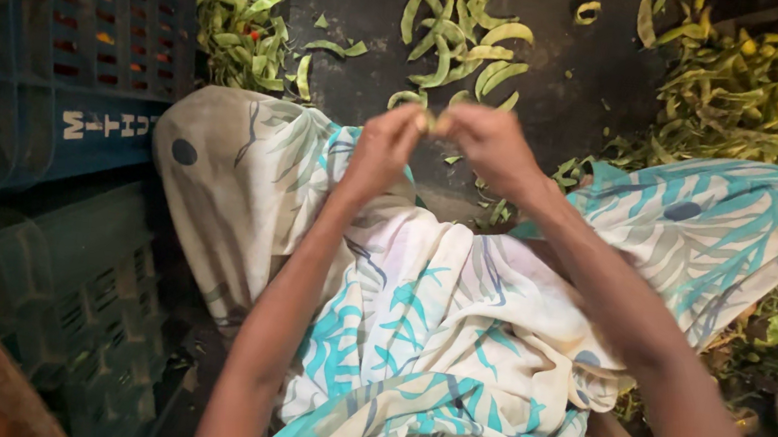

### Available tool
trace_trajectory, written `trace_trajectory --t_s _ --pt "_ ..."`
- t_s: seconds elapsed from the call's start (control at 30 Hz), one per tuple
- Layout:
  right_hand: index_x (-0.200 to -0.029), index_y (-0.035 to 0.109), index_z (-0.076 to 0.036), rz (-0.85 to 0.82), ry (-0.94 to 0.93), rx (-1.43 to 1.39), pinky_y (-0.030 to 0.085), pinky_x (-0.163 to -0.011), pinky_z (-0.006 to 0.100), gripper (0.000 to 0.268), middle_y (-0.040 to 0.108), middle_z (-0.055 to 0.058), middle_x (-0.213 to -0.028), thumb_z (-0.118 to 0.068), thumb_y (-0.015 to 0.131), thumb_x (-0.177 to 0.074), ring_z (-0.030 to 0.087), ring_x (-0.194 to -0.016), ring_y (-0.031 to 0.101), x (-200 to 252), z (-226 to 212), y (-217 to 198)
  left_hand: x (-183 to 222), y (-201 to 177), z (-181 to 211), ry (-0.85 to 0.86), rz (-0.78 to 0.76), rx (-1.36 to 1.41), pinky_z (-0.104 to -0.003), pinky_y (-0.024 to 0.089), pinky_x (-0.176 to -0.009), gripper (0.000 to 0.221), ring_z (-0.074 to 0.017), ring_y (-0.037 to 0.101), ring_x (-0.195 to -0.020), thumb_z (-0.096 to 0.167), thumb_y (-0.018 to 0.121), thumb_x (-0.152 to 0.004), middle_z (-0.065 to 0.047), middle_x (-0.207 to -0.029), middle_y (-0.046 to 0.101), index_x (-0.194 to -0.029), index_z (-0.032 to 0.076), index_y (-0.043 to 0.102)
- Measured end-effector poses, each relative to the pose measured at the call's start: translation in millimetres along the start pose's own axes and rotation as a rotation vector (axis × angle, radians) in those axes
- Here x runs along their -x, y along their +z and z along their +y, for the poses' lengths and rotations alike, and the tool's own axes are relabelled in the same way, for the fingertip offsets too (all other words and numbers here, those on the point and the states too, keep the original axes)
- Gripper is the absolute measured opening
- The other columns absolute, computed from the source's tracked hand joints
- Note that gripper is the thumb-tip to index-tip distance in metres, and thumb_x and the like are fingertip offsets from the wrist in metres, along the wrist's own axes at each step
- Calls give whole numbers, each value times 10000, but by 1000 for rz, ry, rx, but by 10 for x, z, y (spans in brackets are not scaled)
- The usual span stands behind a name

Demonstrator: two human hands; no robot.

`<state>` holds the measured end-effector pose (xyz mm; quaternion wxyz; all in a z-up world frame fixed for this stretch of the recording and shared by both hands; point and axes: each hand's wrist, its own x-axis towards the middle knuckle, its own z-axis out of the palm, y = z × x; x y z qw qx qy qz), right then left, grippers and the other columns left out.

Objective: The person sits on the floor and peels green beans by hand, removing the outer skin and placing the peeled beans into a metal bowl. The person handles the beans one at a time, discarding the peels onto the floor.

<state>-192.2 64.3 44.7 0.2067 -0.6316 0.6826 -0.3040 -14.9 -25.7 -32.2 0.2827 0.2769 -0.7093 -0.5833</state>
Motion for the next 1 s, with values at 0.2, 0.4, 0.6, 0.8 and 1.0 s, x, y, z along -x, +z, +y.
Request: trace_trajectory --t_s 0.2,0.4,0.6,0.8,1.0 --pt "-1033 718 -52 290 683 -1289 388 -496 195 188 657 -5 -858 -190 598 -1077 44 -635 514 -140 185 -247 -129 -156 -17 -357 38 563 -234 366 -549 365 -44 367 -603 242 470 -1164 79 -723 424 -1420 100 687" --pt "-1123 733 -74 -101 810 -1099 520 -614 199 230 693 -20 -901 -260 653 -1014 30 -724 600 17 156 233 35 -64 23 -201 -138 134 -253 456 -581 532 -63 480 -666 211 599 -1030 33 -839 581 -1542 139 472" --pt "-1050 728 -45 23 617 -766 445 -554 200 157 652 -35 -786 -179 741 -968 27 -651 564 -7 258 146 -76 -141 63 -359 -248 158 -284 485 -627 351 -85 586 -686 282 485 -1110 -6 -795 679 -1349 132 692" --pt "-1103 730 -63 -83 145 -236 554 -708 323 152 727 67 -963 -82 680 -960 158 -811 692 24 193 119 57 -70 102 -8 -210 -396 -515 490 -682 179 -417 668 -815 179 589 -993 -201 -873 716 -978 25 680" --pt "-1046 696 -44 -197 -34 220 528 -705 445 156 664 142 -951 -35 638 -901 361 -846 662 74 -76 117 73 -6 188 -30 -156 -471 -477 507 -654 131 -364 679 -779 166 612 -971 -165 -859 723 -957 69 700"
